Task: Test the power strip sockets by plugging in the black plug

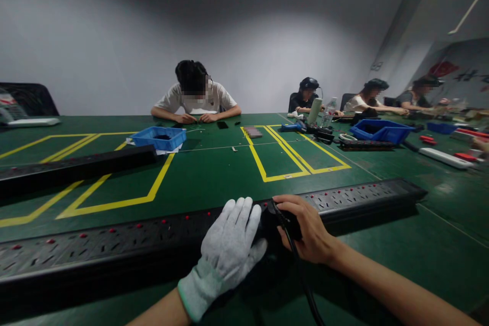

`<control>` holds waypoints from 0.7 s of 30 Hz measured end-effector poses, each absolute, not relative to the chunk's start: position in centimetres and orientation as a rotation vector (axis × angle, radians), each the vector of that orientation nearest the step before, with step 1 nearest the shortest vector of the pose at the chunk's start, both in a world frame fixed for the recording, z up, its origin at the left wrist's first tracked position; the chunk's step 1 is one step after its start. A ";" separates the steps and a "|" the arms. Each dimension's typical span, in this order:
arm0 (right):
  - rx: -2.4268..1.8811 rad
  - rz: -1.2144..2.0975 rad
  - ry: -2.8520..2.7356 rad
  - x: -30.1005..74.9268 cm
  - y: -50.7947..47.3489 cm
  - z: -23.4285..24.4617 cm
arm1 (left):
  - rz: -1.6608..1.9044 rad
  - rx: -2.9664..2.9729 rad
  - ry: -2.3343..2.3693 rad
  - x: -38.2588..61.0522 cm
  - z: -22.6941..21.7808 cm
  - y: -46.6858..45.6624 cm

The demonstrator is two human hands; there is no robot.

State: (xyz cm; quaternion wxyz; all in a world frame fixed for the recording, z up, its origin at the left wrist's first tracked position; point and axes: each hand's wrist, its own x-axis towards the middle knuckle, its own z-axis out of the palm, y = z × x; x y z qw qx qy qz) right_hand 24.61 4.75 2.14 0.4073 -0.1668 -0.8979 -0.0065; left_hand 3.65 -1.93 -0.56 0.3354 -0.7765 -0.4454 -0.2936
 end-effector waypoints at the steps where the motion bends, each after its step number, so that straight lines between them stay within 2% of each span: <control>1: -0.419 -0.009 -2.253 24.6 4.7 2.0 | -0.768 -2.026 -1.161 3.7 -0.5 -2.0; 21: -0.437 0.058 -2.209 24.6 4.8 1.9 | -0.744 -2.047 -1.177 3.6 -0.4 -2.0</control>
